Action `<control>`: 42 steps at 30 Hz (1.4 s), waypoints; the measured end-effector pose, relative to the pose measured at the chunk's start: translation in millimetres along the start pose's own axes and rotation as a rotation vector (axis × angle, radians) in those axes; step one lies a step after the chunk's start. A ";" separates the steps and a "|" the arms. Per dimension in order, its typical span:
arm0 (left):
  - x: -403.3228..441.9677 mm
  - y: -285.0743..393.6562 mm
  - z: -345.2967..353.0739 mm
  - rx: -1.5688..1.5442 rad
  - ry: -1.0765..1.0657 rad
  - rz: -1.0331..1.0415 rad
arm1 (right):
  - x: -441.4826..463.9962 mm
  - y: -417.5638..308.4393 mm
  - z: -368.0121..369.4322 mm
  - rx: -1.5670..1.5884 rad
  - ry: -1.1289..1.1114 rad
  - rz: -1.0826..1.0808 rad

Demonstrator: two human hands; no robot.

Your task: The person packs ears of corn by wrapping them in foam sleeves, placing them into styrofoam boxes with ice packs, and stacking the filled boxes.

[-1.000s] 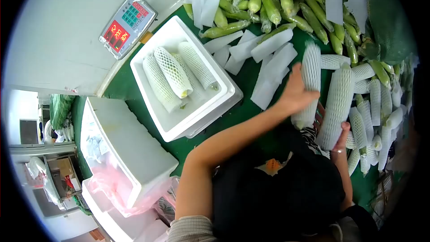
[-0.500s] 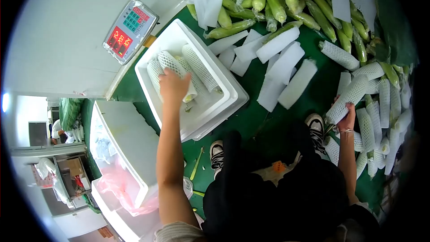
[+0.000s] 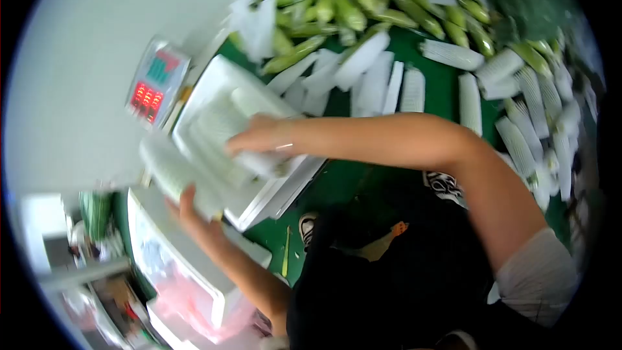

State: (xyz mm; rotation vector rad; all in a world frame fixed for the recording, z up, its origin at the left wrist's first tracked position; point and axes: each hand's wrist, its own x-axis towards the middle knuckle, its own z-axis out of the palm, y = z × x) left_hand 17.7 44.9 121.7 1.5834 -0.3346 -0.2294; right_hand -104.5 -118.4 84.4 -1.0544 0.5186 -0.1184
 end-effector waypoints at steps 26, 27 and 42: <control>-225.7 -216.6 226.9 0.022 -1.598 -0.013 | -286.4 208.6 -238.4 -0.361 1.439 -0.235; -217.8 -190.0 223.7 -0.335 -1.660 -0.464 | -282.3 163.3 -206.0 -0.409 1.350 -0.271; 57.5 -55.2 19.6 0.330 -0.237 0.137 | 87.5 37.6 53.9 -0.835 0.390 -0.120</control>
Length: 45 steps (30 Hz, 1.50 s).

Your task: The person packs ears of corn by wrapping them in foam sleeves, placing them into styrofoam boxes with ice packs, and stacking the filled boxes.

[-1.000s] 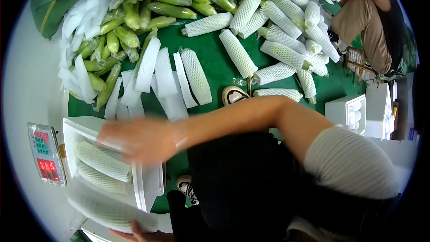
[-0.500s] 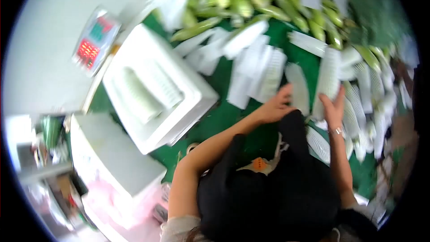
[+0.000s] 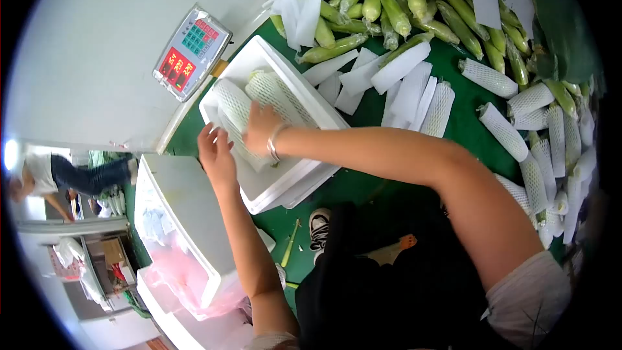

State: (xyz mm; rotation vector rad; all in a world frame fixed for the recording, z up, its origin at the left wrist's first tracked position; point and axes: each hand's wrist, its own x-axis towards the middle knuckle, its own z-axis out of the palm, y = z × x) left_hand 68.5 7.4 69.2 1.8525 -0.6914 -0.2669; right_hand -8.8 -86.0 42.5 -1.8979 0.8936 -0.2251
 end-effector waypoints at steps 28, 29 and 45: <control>-39.9 5.6 -12.6 0.394 0.016 0.440 | -418.5 353.8 -152.3 -0.705 0.548 0.577; -56.2 -0.9 -31.8 0.390 0.053 0.449 | -413.9 377.5 -159.0 -0.832 0.490 0.614; -217.2 -46.2 -115.6 0.195 0.127 -0.164 | -505.0 464.2 -225.4 -0.919 0.514 0.822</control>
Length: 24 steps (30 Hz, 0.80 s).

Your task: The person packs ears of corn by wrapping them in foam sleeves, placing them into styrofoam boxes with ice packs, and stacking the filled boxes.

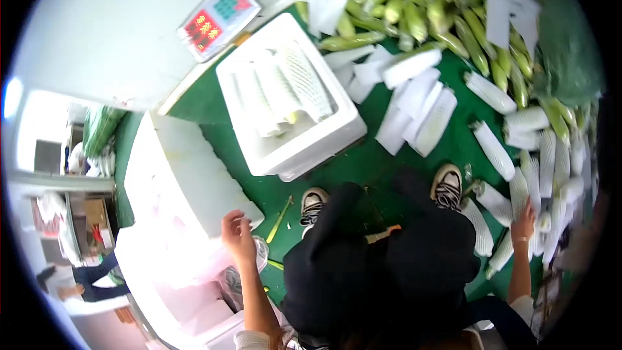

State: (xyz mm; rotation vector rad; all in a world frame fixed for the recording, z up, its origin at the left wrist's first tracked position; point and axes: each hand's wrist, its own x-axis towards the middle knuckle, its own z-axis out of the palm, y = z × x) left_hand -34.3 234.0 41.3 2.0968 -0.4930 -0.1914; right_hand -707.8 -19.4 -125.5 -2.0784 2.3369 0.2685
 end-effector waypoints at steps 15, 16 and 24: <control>45.3 -162.8 8.9 -0.270 -0.102 -0.164 | -64.5 -7.4 -32.3 0.383 -0.126 0.237; 54.6 -164.8 25.1 -0.217 -0.136 -0.163 | -68.7 7.0 -19.0 0.306 0.051 0.075; 53.9 -93.1 102.6 0.100 -0.380 -0.087 | -42.9 -35.3 -81.8 0.170 -0.204 -0.137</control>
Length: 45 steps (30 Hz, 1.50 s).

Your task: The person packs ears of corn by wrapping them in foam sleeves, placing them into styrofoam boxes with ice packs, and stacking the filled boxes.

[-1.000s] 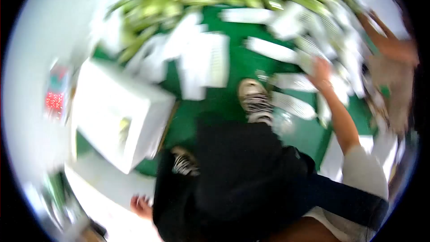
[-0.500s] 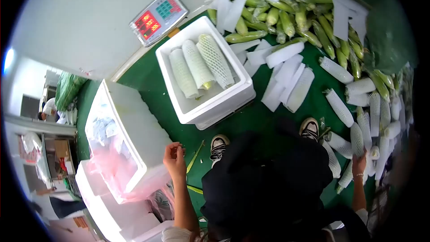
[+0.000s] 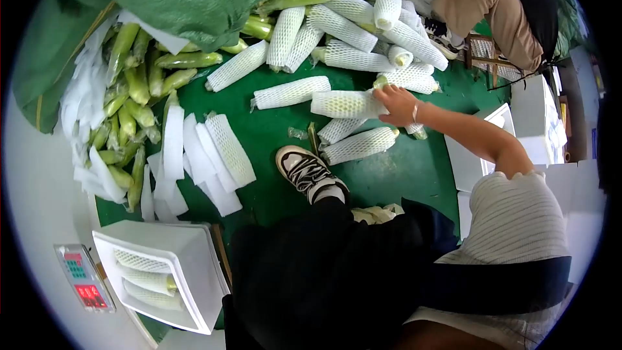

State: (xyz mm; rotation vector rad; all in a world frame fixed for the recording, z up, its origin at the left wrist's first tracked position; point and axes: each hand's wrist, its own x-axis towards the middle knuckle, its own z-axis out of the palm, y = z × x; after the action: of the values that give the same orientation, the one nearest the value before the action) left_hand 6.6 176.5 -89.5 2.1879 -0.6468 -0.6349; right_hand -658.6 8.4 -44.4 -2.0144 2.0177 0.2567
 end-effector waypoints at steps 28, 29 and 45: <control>-14.0 133.0 -12.4 -0.180 0.021 0.223 | 59.6 -229.5 -139.6 0.910 0.055 -0.547; -6.5 141.9 -23.5 -0.112 0.061 0.324 | 70.9 -271.9 -159.4 0.705 0.122 -0.742; 152.6 182.3 -7.9 0.912 -0.105 1.110 | 129.1 -647.1 -216.7 -0.796 -0.775 -1.204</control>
State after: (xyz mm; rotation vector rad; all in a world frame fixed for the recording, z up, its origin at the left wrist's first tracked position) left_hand 81.0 -21.1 20.0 2.0220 -2.2886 0.2127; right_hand -27.1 -191.3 164.7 -2.5167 0.0660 1.3740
